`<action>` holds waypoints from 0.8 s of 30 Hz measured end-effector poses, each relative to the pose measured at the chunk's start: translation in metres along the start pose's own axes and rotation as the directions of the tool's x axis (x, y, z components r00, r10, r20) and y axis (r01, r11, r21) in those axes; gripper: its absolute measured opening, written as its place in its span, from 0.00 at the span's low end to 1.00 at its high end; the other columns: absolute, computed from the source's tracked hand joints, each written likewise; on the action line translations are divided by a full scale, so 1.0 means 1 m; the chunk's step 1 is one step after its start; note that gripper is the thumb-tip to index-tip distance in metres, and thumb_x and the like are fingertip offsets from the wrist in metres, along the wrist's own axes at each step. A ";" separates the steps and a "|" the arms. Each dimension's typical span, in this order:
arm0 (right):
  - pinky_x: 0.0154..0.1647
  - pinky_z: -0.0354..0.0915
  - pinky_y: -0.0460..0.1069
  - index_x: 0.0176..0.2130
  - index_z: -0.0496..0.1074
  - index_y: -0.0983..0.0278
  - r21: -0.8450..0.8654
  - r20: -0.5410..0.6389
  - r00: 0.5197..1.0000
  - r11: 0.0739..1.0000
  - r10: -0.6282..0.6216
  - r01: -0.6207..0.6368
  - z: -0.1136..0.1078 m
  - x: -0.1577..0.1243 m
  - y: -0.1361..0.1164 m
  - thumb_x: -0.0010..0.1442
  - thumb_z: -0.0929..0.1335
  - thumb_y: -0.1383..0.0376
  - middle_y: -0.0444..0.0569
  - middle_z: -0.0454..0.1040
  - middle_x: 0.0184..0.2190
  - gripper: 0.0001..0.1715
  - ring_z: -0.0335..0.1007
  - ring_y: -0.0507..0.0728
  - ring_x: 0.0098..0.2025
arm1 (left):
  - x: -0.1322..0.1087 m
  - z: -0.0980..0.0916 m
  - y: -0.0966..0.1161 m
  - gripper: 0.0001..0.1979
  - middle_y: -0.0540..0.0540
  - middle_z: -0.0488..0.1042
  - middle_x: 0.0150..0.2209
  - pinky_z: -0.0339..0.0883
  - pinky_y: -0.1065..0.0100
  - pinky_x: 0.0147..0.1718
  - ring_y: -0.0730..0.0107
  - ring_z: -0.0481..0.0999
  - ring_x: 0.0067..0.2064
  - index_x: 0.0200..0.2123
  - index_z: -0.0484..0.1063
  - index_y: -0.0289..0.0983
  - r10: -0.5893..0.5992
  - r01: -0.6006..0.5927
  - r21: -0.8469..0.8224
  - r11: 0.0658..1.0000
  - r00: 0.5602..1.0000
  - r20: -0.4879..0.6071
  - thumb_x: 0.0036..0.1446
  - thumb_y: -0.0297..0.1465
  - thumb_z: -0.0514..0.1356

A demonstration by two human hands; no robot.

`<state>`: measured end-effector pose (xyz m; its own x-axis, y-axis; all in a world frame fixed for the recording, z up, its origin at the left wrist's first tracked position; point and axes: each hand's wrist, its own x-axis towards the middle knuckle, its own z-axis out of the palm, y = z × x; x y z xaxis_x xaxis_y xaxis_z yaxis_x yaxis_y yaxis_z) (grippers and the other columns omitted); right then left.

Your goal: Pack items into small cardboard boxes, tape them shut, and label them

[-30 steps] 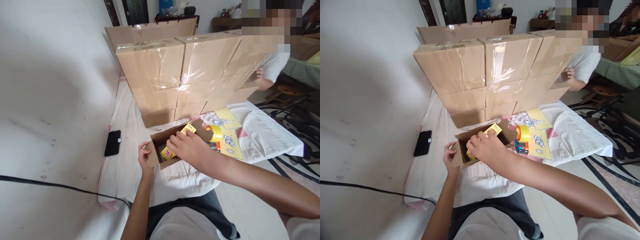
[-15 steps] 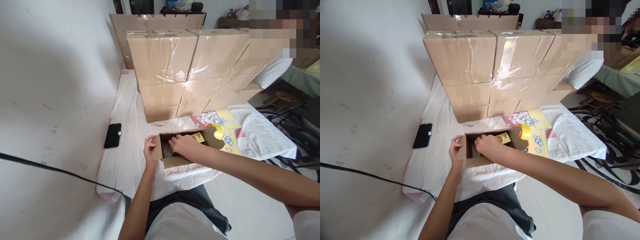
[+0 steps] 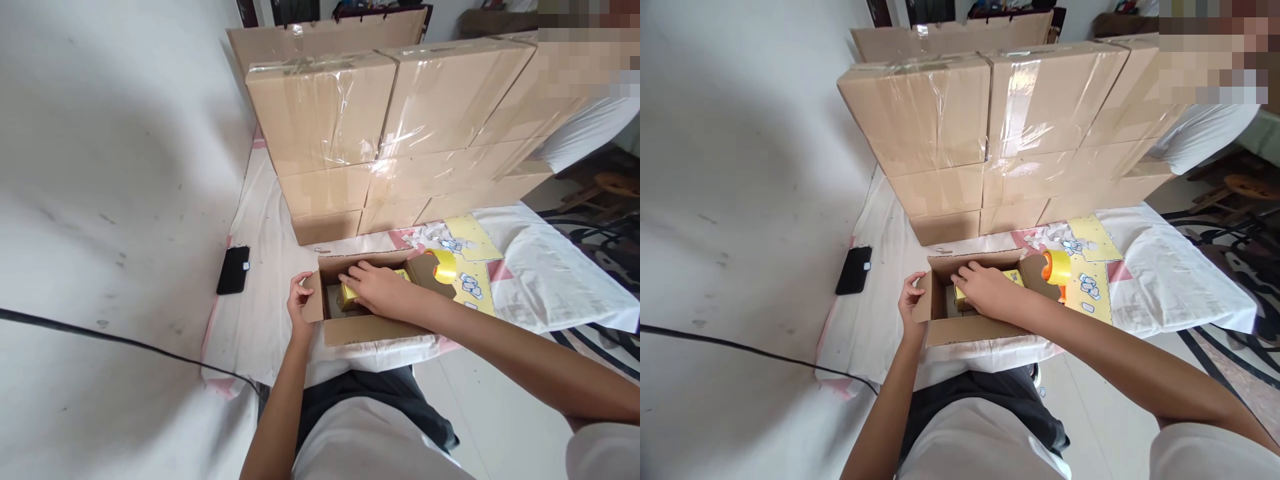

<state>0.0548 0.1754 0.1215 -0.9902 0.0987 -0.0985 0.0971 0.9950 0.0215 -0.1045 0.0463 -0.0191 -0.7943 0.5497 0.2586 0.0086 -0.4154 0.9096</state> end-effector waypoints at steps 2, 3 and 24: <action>0.40 0.71 0.55 0.65 0.67 0.71 0.017 0.004 1.000 1.000 -0.001 0.001 0.001 -0.001 0.000 0.67 0.67 0.66 0.62 0.73 0.50 0.29 0.67 0.67 0.52 | -0.001 0.001 0.000 0.12 0.45 0.76 0.51 0.68 0.60 0.47 0.58 0.77 0.50 0.24 0.67 0.38 -0.004 0.004 0.011 1.000 1.000 -0.010 0.50 0.31 0.68; 0.40 0.71 0.55 0.65 0.67 0.70 0.024 0.010 1.000 1.000 -0.004 0.004 0.003 -0.001 0.000 0.67 0.67 0.65 0.61 0.73 0.50 0.29 0.67 0.67 0.51 | -0.001 0.001 0.000 0.12 0.45 0.76 0.51 0.69 0.60 0.47 0.58 0.77 0.50 0.24 0.66 0.38 -0.006 0.006 0.016 1.000 1.000 -0.014 0.50 0.31 0.68; 0.50 0.76 0.57 0.53 0.73 0.59 0.901 -0.290 0.431 0.395 0.855 -0.179 0.048 -0.142 0.021 0.72 0.62 0.53 0.54 0.79 0.48 0.19 0.78 0.62 0.49 | -0.011 -0.027 0.051 0.12 0.42 0.73 0.57 0.68 0.50 0.56 0.51 0.72 0.59 0.45 0.81 0.47 0.271 -0.456 0.444 0.771 0.867 0.419 0.60 0.40 0.61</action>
<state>0.2022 0.1831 0.0886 -0.3724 0.8897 0.2641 0.3060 0.3863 -0.8701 -0.1121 -0.0005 0.0157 -0.4318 0.6674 0.6067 0.6384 -0.2490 0.7283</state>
